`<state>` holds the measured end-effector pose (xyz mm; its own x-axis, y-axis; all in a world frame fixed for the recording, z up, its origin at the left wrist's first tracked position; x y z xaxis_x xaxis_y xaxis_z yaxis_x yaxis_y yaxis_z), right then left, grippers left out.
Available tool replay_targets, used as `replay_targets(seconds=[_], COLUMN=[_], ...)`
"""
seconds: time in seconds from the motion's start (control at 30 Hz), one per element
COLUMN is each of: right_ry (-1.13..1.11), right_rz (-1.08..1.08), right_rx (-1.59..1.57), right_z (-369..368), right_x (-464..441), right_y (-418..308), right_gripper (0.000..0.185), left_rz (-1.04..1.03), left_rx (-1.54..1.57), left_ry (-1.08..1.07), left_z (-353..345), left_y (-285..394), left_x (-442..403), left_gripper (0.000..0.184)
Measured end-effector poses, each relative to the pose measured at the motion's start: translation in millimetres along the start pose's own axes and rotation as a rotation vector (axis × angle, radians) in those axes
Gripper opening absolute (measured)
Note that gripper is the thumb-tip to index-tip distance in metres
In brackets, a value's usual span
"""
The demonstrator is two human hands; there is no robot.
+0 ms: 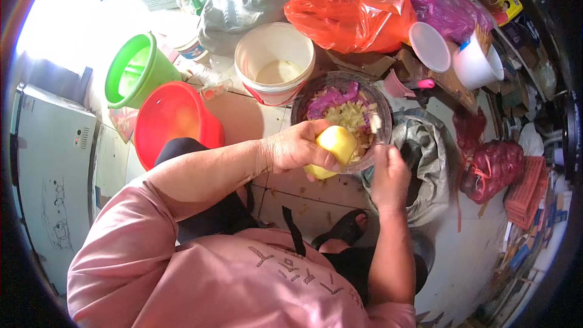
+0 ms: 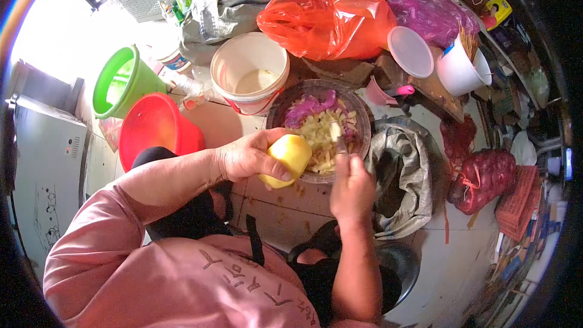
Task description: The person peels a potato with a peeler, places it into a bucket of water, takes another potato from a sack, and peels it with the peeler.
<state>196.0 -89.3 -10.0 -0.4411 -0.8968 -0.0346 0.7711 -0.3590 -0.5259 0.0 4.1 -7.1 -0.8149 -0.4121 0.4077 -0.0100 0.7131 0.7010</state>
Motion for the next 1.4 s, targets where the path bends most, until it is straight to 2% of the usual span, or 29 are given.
replay_targets(seconds=[0.07, 0.1, 0.13, 0.27, 0.47, 0.53, 0.6, 0.67, 0.83, 0.9, 0.97, 1.07, 1.13, 1.17, 1.2, 1.27, 1.3, 1.33, 1.37, 1.4], right_ry=[-0.067, -0.06, -0.062, -0.137, -0.152, -0.323, -0.321, -0.193, -0.06, -0.107, -0.11, -0.108, -0.279, -0.329, -0.312, -0.225, -0.231, -0.235, -0.232, -0.228], right_rz=[0.129, 0.179, 0.181, 0.258, 0.225, 0.068, -0.003, -0.066, 0.093, 0.162, 0.262, 0.247, 0.04, -0.046, -0.103, -0.037, -0.035, -0.01, 0.016, 0.018], right_rx=[-0.104, -0.113, -0.112, -0.048, 0.033, 0.302, 0.243, 0.166, 0.023, 0.008, 0.111, 0.171, 0.315, 0.308, 0.291, 0.139, 0.14, -0.052, -0.246, -0.248], right_z=[-6.8, -2.3, 0.0, -0.4, -7.0, -19.9, -31.7, -22.1, -6.3, -2.1, -3.0, -8.1, -15.9, -22.3, -11.0, -3.4, -12.5, -27.9, -37.0, -36.3], right_x=[6.4, 8.5, 10.5, 16.7, 15.5, 6.8, 5.2, 4.6, 7.2, 15.7, 22.6, 19.9, 5.7, -4.7, -8.4, -5.0, -1.9, 1.7, 4.5, 8.0], right_y=[-8.7, -18.3, -23.3, -32.0, -23.3, 0.8, 22.5, 15.9, -18.6, -35.1, -42.9, -35.2, -8.3, 13.7, 6.5, -0.7, 3.6, 10.3, 13.5, 7.8], right_gripper=[0.028, 0.028, 0.028, 0.029, 0.027, 0.033, 0.038, 0.038, 0.034, 0.031, 0.026, 0.026, 0.03, 0.036, 0.036, 0.036, 0.036, 0.035, 0.034, 0.034], left_rz=[-0.038, -0.038, -0.04, -0.014, -0.059, -0.298, -0.319, -0.283, -0.286, -0.08, -0.059, 0.018, 0.074, -0.074, -0.226, -0.224, -0.379, -0.532, -0.551, -0.554], left_rx=[-0.032, -0.115, -0.195, -0.37, -0.386, -0.602, -0.57, -0.562, -0.555, -0.61, -0.593, -0.57, -0.569, -0.62, -0.664, -0.628, -0.709, -0.794, -0.781, -0.786], left_ry=[0.028, 0.122, 0.218, 0.282, 0.216, -0.038, -0.058, 0.121, 0.219, 0.348, 0.35, 0.332, 0.306, 0.178, 0.052, 0.097, 0.13, 0.159, 0.197, 0.196], left_z=[-1.7, -2.2, -1.8, 0.9, 1.2, -1.8, -6.3, -6.6, -1.4, 0.1, 0.2, -0.2, -1.2, -2.1, -4.2, -2.4, 2.9, 3.1, 1.1, -1.3], left_y=[0.8, 3.0, 5.0, 8.7, 8.3, 10.4, 16.5, 21.5, 16.7, 17.7, 16.4, 14.9, 11.6, 10.8, 11.2, 9.2, 5.8, 5.2, 6.0, 7.1], left_x=[-2.1, -1.6, -0.6, -1.6, 1.3, 6.3, 4.7, 7.9, 1.4, 0.1, -0.1, -0.1, 0.3, 2.0, 3.4, 2.7, -1.3, -2.7, -2.9, -2.7], left_gripper=[0.066, 0.065, 0.064, 0.061, 0.055, 0.053, 0.054, 0.054, 0.051, 0.051, 0.05, 0.051, 0.053, 0.054, 0.055, 0.06, 0.062, 0.064, 0.066, 0.066])
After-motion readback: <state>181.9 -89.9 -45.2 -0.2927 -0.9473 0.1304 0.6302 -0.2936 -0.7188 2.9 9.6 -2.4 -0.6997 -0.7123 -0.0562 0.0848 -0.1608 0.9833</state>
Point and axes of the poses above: each hand's wrist, its own x-axis away from the middle knuckle, its own z-axis out of the back of the hand, y = z × x, the point moved 2 cm from there along -x, towards the middle knuckle, and after that the axes turned 14 degrees about x, right-handed, at the moved point
